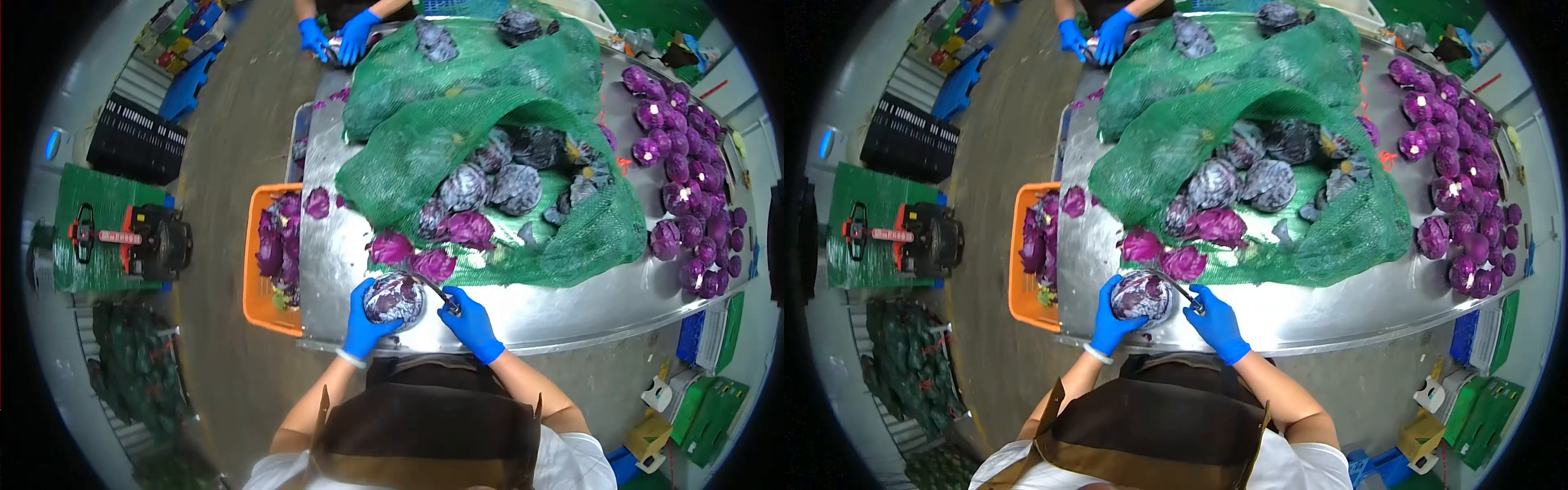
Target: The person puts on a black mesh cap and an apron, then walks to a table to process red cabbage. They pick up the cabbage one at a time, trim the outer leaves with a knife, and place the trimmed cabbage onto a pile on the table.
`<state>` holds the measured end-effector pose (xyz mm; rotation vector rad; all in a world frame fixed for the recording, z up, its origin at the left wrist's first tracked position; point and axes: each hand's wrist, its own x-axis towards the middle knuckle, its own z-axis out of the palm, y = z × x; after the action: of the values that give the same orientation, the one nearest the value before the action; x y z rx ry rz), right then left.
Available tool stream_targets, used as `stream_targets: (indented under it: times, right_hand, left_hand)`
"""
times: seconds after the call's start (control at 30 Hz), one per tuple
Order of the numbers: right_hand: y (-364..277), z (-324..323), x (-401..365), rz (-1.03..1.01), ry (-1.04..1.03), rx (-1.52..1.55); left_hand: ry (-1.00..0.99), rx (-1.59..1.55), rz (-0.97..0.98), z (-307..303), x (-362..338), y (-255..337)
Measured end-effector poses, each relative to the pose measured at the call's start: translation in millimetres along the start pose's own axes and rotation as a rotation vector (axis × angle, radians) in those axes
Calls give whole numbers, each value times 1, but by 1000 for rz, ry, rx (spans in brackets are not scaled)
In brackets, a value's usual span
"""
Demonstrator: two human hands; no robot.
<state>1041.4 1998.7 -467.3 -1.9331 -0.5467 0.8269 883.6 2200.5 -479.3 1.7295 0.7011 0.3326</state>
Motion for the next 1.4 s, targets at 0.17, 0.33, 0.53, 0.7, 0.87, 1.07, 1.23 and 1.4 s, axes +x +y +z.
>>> stream_targets:
  times: [0.17, 0.33, 0.53, 0.7, 0.87, 1.07, 1.23, 1.4]
  right_hand:
    - [17, 12, -23, -202, -81, -156]
    - [12, 32, -15, -217, -162, -313]
    - [32, 57, 5, -232, -208, -394]
    - [26, 62, 17, -193, -212, -552]
    - [22, 70, 50, -122, -331, -636]
    - [8, 57, 42, -40, -386, -538]
    - [8, 42, 13, 4, -389, -607]
    - [66, 97, 39, -167, -175, -672]
  left_hand:
    - [65, 188, -110, -8, -20, -24]
    - [107, 338, -62, 12, -9, -16]
    - [133, 318, -38, 12, -10, -17]
    - [158, 331, -36, 13, -5, -12]
    - [164, 395, -113, 16, 6, -4]
    - [158, 316, -104, 13, 5, -7]
    - [134, 270, -65, 11, 17, -22]
    - [190, 169, -50, 12, 5, -26]
